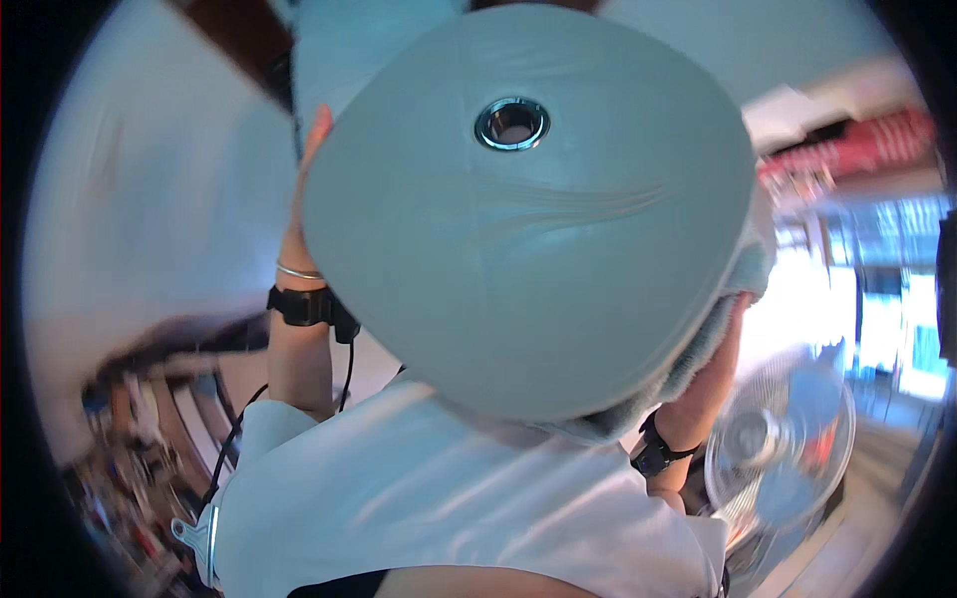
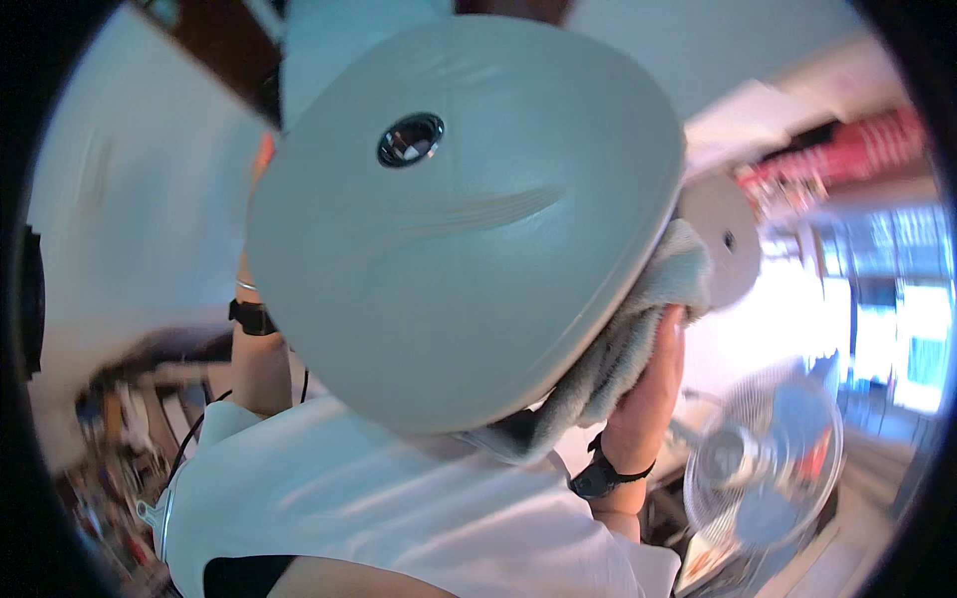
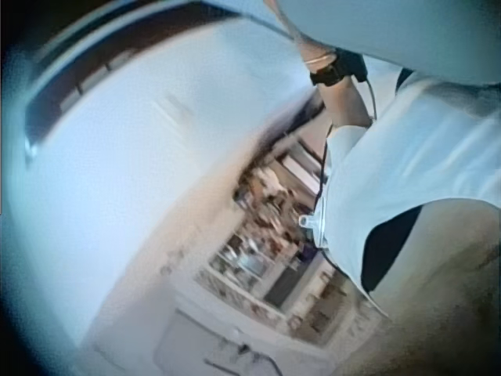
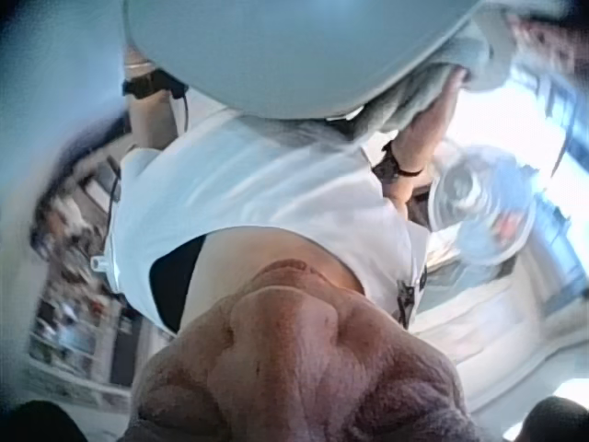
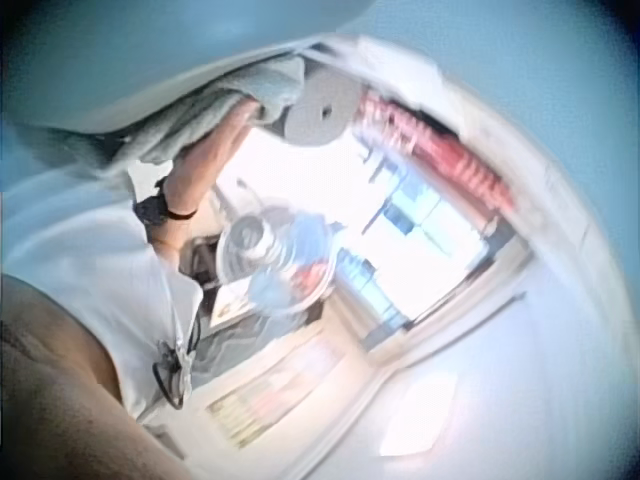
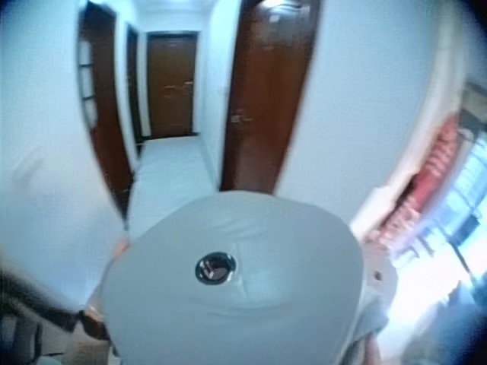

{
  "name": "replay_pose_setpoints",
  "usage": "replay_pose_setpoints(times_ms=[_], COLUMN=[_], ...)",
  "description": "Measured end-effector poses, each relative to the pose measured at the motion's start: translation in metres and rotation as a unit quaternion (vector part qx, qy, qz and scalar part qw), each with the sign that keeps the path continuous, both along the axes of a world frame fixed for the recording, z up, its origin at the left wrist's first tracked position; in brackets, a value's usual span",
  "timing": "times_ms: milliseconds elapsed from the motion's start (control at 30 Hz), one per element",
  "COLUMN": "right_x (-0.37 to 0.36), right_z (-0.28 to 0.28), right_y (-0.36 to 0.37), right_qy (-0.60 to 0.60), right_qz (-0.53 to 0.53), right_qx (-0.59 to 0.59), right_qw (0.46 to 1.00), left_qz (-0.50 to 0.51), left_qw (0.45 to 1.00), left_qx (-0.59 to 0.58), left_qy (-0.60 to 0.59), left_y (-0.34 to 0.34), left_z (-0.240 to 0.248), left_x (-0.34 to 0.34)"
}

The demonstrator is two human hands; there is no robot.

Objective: Cleaning a door and then wiping down a small round appliance or lid.

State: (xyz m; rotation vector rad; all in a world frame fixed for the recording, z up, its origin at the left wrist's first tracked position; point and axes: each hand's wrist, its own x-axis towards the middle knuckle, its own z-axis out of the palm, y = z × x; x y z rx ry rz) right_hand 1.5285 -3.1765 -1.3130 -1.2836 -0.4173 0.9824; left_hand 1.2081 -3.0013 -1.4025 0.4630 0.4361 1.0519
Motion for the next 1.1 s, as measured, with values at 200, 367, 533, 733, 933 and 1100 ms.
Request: replay_pose_setpoints(times_ms=[200,367,533,733,933,1100], right_x=[-0.007,-0.071,-0.153,-0.278,-0.359,-0.389], right_z=[-0.141,-0.334,-0.419,-0.59,-0.693,-0.651], right_y=[0.094,0.135,0.104,0.065,0.0,-0.035], right_qy=[-0.031,-0.033,-0.08,0.033,-0.038,-0.119], right_qz=[0.309,0.463,0.571,0.614,0.628,0.752], right_qx=[-0.101,-0.15,-0.183,-0.229,-0.322,-0.215], right_qw=[0.945,0.873,0.796,0.755,0.708,0.611], left_qz=[0.203,0.277,0.412,0.388,0.373,0.27], left_qw=[0.927,0.87,0.789,0.74,0.697,0.459], left_qx=[-0.143,-0.206,-0.328,-0.365,-0.403,-0.353], left_qy=[0.281,0.352,0.318,0.41,0.462,0.769], left_y=[-0.108,-0.181,-0.274,-0.312,-0.343,-0.361], left_z=[-0.072,-0.242,-0.324,-0.426,-0.498,-0.52], left_x=[-0.045,-0.096,-0.123,-0.231,-0.319,-0.343])
